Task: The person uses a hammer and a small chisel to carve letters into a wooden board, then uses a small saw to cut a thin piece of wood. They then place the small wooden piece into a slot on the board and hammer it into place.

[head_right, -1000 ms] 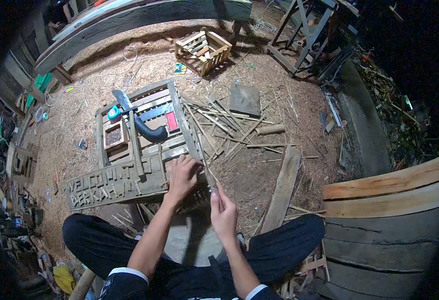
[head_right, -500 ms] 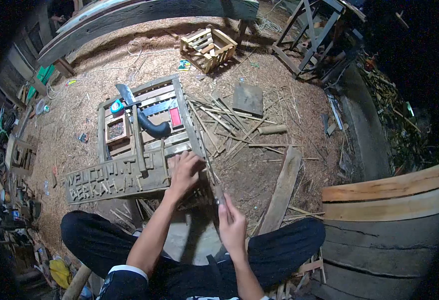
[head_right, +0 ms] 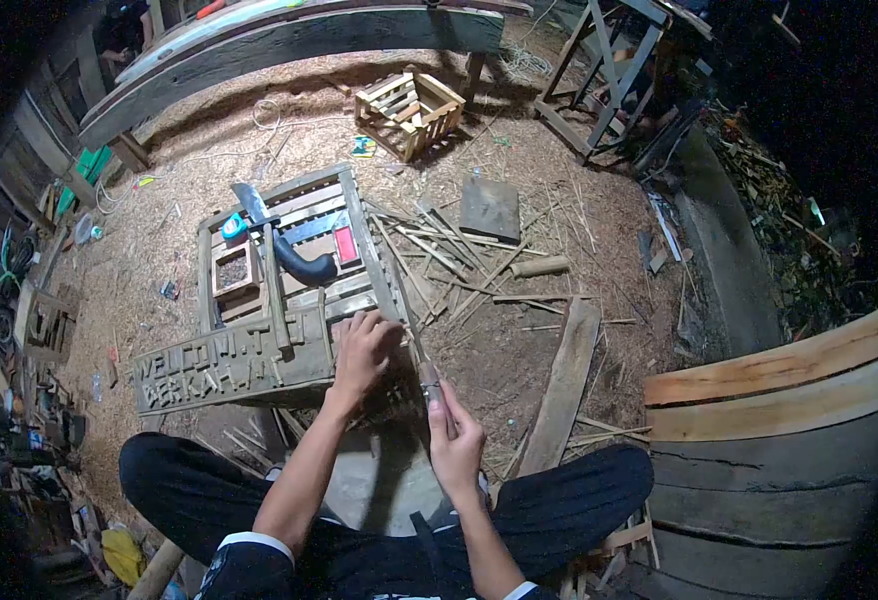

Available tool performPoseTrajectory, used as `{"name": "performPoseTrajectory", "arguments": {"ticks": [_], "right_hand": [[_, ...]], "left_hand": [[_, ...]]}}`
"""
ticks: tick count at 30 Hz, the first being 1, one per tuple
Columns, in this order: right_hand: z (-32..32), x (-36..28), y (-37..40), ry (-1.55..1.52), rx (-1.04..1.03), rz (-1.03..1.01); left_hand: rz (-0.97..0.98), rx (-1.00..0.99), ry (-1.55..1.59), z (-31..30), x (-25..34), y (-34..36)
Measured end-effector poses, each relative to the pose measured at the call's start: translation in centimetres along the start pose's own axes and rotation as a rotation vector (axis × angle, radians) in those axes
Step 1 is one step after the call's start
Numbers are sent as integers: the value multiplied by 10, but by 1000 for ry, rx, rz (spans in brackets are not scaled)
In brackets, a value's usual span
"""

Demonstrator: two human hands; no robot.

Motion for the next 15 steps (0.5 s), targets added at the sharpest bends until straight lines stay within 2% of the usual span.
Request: {"name": "performPoseTrajectory", "arguments": {"ticks": [2, 7, 9, 11, 15], "right_hand": [[-2, 7, -2, -11, -1, 18], [8, -3, -10, -35, -1, 37], [15, -4, -14, -38, -39, 102], [19, -7, -15, -37, -37, 81], [21, -9, -17, -34, -23, 105]], "left_hand": [[-82, 17, -12, 6, -5, -4], [-90, -4, 1, 21, -25, -17], [-78, -8, 25, 22, -28, -20], [-157, -58, 85, 24, -32, -16], [-147, -77, 120, 29, -36, -17]]}}
Point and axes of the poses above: each hand's wrist, its own y-axis away from the middle knuckle, its own z-axis out of the palm, x = y × z, the point moved 7 cm from there along -y, towards the middle knuckle, and after that the axes turned 15 degrees about -y, right-handed, at the moved point
